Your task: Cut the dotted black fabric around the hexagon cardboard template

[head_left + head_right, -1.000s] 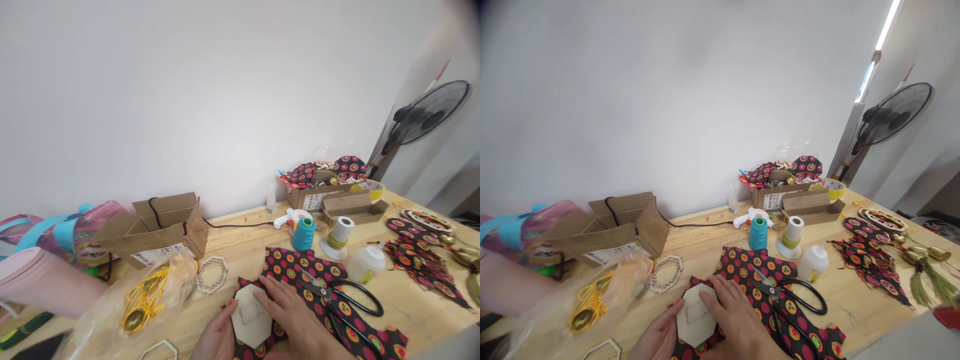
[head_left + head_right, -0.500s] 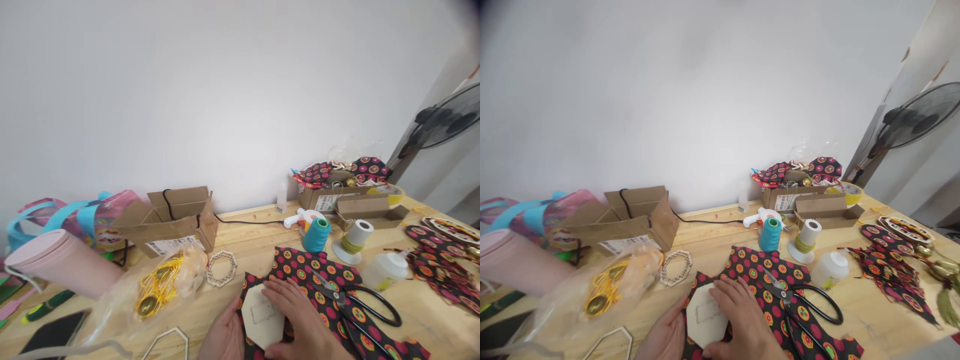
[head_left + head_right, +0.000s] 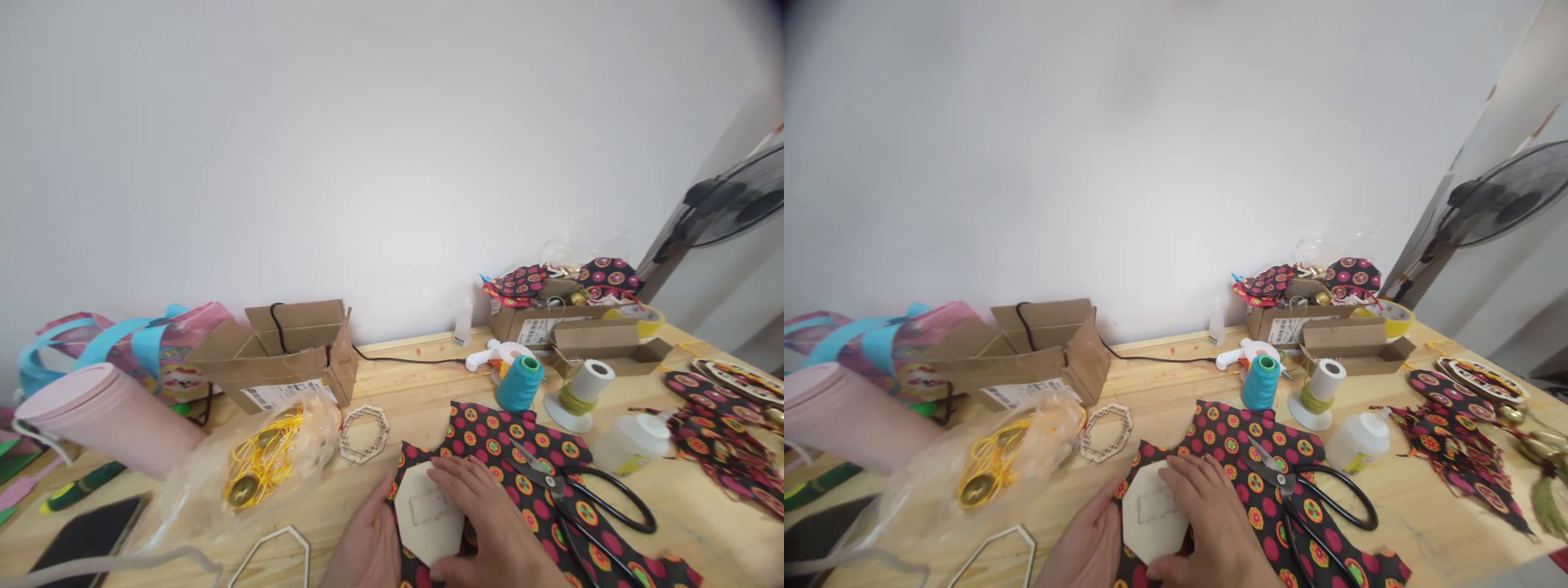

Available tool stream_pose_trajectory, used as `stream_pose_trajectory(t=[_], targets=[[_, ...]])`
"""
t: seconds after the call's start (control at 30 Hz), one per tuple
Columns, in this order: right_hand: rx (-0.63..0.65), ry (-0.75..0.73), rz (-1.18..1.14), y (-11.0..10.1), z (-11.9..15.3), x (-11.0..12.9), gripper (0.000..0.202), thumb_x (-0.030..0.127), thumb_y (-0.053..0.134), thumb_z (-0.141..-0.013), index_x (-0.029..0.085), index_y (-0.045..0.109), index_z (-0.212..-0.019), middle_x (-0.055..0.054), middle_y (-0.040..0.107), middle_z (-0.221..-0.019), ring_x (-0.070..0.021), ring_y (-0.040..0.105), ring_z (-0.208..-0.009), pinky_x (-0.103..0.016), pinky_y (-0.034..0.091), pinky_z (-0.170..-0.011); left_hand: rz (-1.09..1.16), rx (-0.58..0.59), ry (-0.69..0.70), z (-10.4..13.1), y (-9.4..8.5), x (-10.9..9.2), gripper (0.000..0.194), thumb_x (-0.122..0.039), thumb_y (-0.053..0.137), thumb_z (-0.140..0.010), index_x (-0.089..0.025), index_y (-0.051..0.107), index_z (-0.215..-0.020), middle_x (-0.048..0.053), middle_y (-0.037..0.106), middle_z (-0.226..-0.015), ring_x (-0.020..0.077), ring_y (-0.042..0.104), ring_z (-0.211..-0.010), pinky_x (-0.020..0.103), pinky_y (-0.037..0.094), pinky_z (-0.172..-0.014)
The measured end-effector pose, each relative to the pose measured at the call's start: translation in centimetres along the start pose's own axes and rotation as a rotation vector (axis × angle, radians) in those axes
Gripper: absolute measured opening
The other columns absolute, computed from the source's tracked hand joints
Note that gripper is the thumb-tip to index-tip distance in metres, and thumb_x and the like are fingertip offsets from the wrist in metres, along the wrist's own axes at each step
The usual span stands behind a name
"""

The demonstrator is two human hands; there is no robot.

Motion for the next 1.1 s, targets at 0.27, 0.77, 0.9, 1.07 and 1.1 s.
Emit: stream_pose_trajectory(t=[0.27,0.77,0.9,1.07,1.1], targets=[[-0.048,-0.007,-0.018,-0.2,0.0,0.1,0.083,0.041,0.079,-0.048,0.017,0.050,-0.122,-0.015,0.052,-0.126,-0.0344,0.045,-0.116,-0.052,0.034,-0.098,-0.221,0.020,-0.139,2.2,2.8,-0.7,0.023,-0.008,0.063,-0.068,-0.014,0.065,-0.090,0.005,0.073,-0.086,0.0212,0.062,-0.096,0.033,0.041,-0.093],[-0.321,0.159,0.483,-8.8,9.7,-6.1,0.028,0.026,0.050,-0.074,0.019,0.062,-0.099,-0.011,0.067,-0.097,-0.0238,0.066,-0.085,-0.035,0.058,-0.067,-0.220,-0.137,-0.183,1.3,1.2,-0.4,0.055,-0.005,0.063,-0.067,-0.011,0.048,-0.119,0.008,0.072,-0.091,0.0227,0.062,-0.096,0.033,0.043,-0.091],[-0.208,0.208,0.497,-8.7,9.0,-6.5,0.035,0.017,0.048,-0.067,0.015,0.062,-0.099,-0.013,0.066,-0.098,-0.0237,0.065,-0.088,-0.035,0.056,-0.073,-0.228,-0.134,-0.178,0.9,0.9,-0.2,0.059,-0.003,0.063,-0.064,-0.009,0.047,-0.120,0.009,0.072,-0.089,0.0241,0.062,-0.096,0.034,0.045,-0.089],[-0.182,0.338,0.440,-8.9,7.8,-6.8,0.045,0.012,0.049,-0.054,0.011,0.057,-0.099,-0.015,0.065,-0.095,-0.0266,0.063,-0.087,-0.038,0.053,-0.076,-0.248,-0.113,-0.166,0.7,0.9,-0.4,0.055,-0.004,0.062,-0.064,-0.009,0.049,-0.117,0.009,0.073,-0.085,0.0262,0.063,-0.095,0.038,0.046,-0.088],[-0.202,0.349,0.416,-9.3,8.0,-6.9,0.045,0.013,0.049,-0.054,0.013,0.055,-0.098,-0.014,0.065,-0.094,-0.0261,0.063,-0.085,-0.038,0.053,-0.075,-0.258,-0.110,-0.173,0.7,1.0,-0.4,0.055,-0.004,0.062,-0.065,-0.009,0.049,-0.117,0.009,0.073,-0.084,0.0262,0.062,-0.095,0.038,0.046,-0.088]])
Point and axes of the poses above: each hand's wrist, its own z-axis away from the middle knuckle, its own y-axis out of the palm, x = y × z, the point moved 4 cm from there along -z, towards the middle knuckle
